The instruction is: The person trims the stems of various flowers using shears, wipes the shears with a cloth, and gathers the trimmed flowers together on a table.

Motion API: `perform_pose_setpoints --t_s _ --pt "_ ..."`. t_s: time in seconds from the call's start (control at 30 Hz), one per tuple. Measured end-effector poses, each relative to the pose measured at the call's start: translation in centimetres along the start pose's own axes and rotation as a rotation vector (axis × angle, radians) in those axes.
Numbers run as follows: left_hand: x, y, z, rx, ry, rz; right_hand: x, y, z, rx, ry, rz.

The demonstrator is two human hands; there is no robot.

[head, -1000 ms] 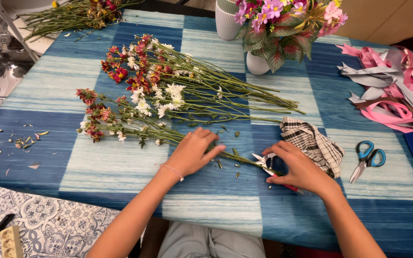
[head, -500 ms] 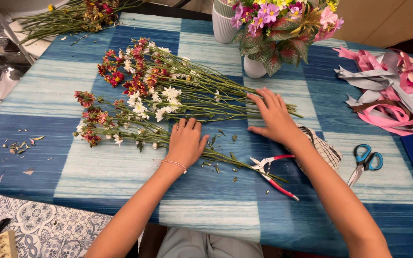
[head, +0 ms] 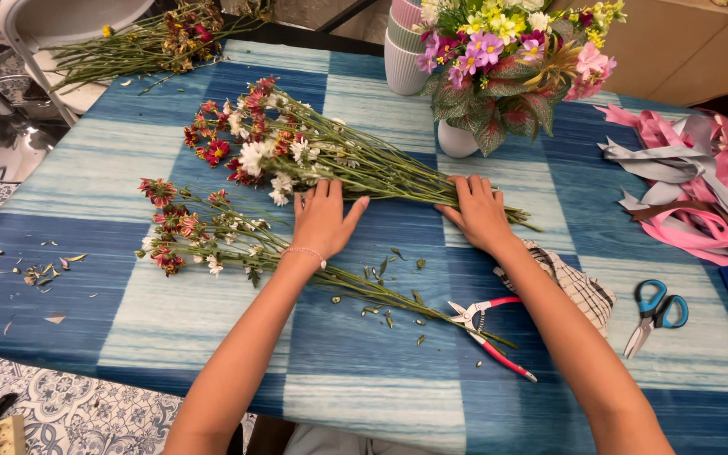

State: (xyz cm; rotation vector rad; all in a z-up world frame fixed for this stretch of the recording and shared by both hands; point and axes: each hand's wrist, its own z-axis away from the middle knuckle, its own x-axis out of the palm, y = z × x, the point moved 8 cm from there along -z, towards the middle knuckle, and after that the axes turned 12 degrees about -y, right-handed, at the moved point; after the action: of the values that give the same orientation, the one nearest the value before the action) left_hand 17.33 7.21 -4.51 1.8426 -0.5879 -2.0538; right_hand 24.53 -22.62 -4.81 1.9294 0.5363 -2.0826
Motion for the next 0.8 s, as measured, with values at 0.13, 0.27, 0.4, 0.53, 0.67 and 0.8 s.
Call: perform_pose_setpoints --t_s 0.13,0.27,0.4,0.53,0.67,0.8 --pt "-1.1 -0.8 -4.1 -0.014 0.009 0.037 1.0 0.0 -1.0 0.043 0.068 0.011" --pt "-0.4 -2.1 -9.0 -0.001 0.025 0.106 1.5 0.0 -1.9 0.159 0.107 0.037" --pt "-1.4 -2.4 -11.3 0.133 0.083 0.297 2.2 -0.1 -2.6 0.257 0.115 0.041" --pt "-2.2 -3.1 -12.5 0.179 0.119 0.390 2.3 -1.2 -2.4 0.297 0.139 0.058" --pt "-2.2 -5.3 -13.5 0.151 0.216 0.403 1.3 -2.1 -1.4 0.262 0.123 0.020" --pt "-2.1 -7.1 -12.1 0.050 0.351 0.419 -0.9 -4.4 0.9 0.142 0.056 -0.160"
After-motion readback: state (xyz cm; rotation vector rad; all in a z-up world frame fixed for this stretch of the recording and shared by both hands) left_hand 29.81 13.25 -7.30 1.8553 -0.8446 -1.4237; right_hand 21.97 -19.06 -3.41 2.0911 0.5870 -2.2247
